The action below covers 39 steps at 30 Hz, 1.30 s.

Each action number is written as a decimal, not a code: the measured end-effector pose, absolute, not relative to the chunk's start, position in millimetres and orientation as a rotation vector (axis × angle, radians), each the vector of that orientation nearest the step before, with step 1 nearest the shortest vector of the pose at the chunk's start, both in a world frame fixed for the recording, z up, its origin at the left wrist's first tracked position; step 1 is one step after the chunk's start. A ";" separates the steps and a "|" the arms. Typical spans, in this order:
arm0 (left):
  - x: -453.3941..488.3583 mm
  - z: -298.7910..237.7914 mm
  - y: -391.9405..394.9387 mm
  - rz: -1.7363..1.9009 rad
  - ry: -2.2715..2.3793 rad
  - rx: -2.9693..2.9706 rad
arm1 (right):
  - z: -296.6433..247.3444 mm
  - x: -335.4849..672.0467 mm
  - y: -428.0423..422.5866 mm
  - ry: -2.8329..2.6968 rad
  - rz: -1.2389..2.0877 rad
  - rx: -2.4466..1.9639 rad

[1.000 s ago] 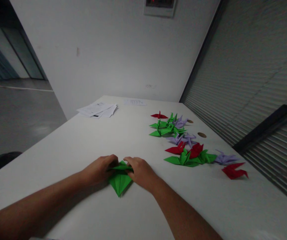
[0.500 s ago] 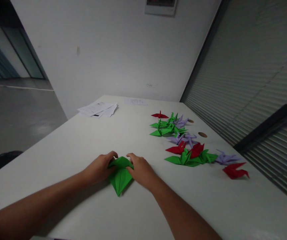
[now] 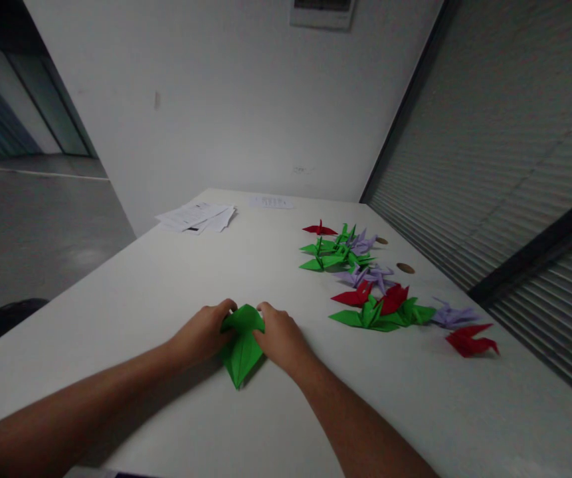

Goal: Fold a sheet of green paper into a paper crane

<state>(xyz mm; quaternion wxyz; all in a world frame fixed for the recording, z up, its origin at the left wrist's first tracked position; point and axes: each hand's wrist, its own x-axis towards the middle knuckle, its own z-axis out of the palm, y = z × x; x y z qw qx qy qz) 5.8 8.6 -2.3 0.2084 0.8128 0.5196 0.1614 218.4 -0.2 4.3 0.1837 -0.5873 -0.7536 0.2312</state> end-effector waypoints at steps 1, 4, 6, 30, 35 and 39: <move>5.6 -2.5 8.6 0.446 1.452 2.258 | 4.6 218.9 -0.1 -2.125 0.659 -1.662; 5.7 -2.7 8.8 0.435 1.470 2.257 | 4.8 220.2 0.5 -2.123 0.670 -1.658; 6.3 -2.2 8.8 0.418 1.476 2.271 | 4.3 220.2 1.2 -2.122 0.654 -1.648; 3.0 3.6 13.0 0.429 1.361 2.193 | 20.3 256.8 3.5 -2.101 1.343 -1.051; 2.4 2.6 14.0 0.435 1.343 2.178 | 21.5 255.7 2.8 -2.141 1.285 -1.093; 2.9 2.9 14.1 0.444 1.361 2.177 | 16.2 252.8 3.4 -2.140 1.234 -1.093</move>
